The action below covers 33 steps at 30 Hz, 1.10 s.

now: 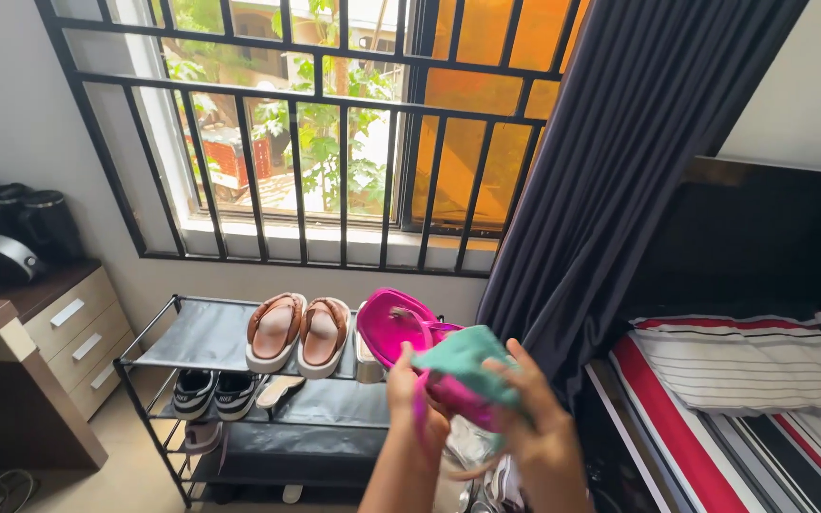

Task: Wipe down various shoes with a cloth and organize them on a shoe rack.

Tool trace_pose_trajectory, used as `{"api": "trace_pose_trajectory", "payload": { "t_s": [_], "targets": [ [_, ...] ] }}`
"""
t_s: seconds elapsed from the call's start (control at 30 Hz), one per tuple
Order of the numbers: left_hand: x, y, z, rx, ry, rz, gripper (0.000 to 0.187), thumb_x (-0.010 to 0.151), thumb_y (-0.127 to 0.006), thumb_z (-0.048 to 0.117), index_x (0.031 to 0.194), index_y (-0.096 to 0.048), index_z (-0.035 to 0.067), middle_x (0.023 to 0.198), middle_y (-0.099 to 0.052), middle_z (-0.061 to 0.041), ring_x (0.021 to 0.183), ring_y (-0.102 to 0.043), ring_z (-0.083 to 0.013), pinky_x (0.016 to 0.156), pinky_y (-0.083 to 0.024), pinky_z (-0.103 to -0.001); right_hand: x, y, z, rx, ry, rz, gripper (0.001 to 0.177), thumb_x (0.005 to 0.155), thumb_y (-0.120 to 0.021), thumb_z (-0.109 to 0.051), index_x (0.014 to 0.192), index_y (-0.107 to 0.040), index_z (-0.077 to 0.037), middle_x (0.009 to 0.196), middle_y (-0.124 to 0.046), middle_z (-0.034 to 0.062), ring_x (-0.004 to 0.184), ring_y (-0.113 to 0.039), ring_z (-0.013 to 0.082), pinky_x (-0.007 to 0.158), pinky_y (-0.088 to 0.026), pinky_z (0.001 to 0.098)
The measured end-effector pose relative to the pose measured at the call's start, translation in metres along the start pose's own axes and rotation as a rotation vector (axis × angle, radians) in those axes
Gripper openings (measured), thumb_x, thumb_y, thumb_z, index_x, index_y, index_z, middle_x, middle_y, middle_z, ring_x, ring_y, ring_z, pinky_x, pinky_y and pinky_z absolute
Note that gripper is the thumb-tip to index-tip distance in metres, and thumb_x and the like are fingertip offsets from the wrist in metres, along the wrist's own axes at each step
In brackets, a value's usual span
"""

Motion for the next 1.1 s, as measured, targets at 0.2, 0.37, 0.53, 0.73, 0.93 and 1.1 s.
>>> {"api": "trace_pose_trajectory", "payload": {
  "t_s": [0.2, 0.37, 0.53, 0.73, 0.93, 1.1],
  "targets": [
    [-0.154, -0.162, 0.037, 0.065, -0.092, 0.211, 0.047, 0.088, -0.06, 0.049, 0.123, -0.059, 0.016, 0.101, -0.072, -0.005, 0.085, -0.073, -0.0176, 0.074, -0.059, -0.038, 0.015, 0.021, 0.035, 0.764, -0.577, 0.294, 0.034, 0.102, -0.055, -0.018, 0.127, -0.067, 0.002, 0.115, -0.07, 0.0242, 0.092, -0.069, 0.0314, 0.08, -0.055, 0.0484],
    [-0.128, -0.13, 0.027, 0.041, -0.174, 0.054, 0.051, 0.085, -0.075, 0.029, 0.126, -0.053, 0.01, 0.096, -0.066, -0.011, 0.08, -0.07, -0.0223, 0.07, -0.061, -0.04, -0.005, 0.015, 0.052, 0.805, -0.704, 0.162, 0.037, 0.095, -0.057, -0.023, 0.113, -0.072, 0.005, 0.101, -0.078, 0.0172, 0.083, -0.075, 0.0234, 0.078, -0.064, 0.0425],
    [-0.15, -0.141, 0.06, 0.197, -0.214, 0.122, 0.052, 0.081, -0.075, 0.026, 0.124, -0.051, 0.013, 0.091, -0.064, -0.007, 0.075, -0.068, -0.0211, 0.065, -0.059, -0.039, -0.009, 0.076, 0.073, 0.618, -0.666, 0.22, 0.032, 0.1, -0.058, -0.022, 0.108, -0.072, 0.006, 0.094, -0.074, 0.02, 0.074, -0.072, 0.0253, 0.064, -0.058, 0.0476],
    [-0.137, -0.128, 0.036, 0.134, -0.127, 0.004, 0.057, 0.082, -0.073, 0.049, 0.123, -0.053, 0.015, 0.092, -0.06, -0.007, 0.073, -0.064, -0.0207, 0.063, -0.058, -0.04, 0.0, 0.039, -0.015, 0.236, -0.339, 0.198, 0.039, 0.101, -0.055, -0.027, 0.12, -0.064, 0.006, 0.111, -0.066, 0.0206, 0.095, -0.06, 0.022, 0.081, -0.047, 0.0349],
    [-0.135, -0.141, 0.015, -0.314, 0.205, -0.215, 0.073, 0.087, -0.053, 0.07, 0.131, -0.062, 0.012, 0.113, -0.068, -0.01, 0.093, -0.073, -0.028, 0.08, -0.061, -0.043, -0.003, -0.019, -0.019, -0.212, -0.198, -0.235, 0.093, 0.094, -0.051, -0.06, 0.158, -0.021, 0.001, 0.161, -0.033, 0.0262, 0.15, -0.034, 0.0376, 0.116, -0.029, 0.0425],
    [-0.151, -0.145, 0.014, -0.087, 0.265, -0.122, 0.076, 0.085, -0.047, 0.075, 0.123, -0.065, 0.011, 0.105, -0.074, -0.013, 0.088, -0.075, -0.0327, 0.078, -0.062, -0.046, 0.013, -0.012, -0.04, -0.147, -0.222, -0.249, 0.108, 0.084, -0.033, -0.079, 0.163, -0.017, -0.006, 0.163, -0.034, 0.0213, 0.154, -0.028, 0.0336, 0.119, -0.023, 0.0422]
  ]
}}
Point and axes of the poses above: each hand's wrist, its own x-axis towards the middle knuckle, its own y-axis out of the back of the hand, z = x × y, the point moved 1 cm from there along x, towards the middle knuckle
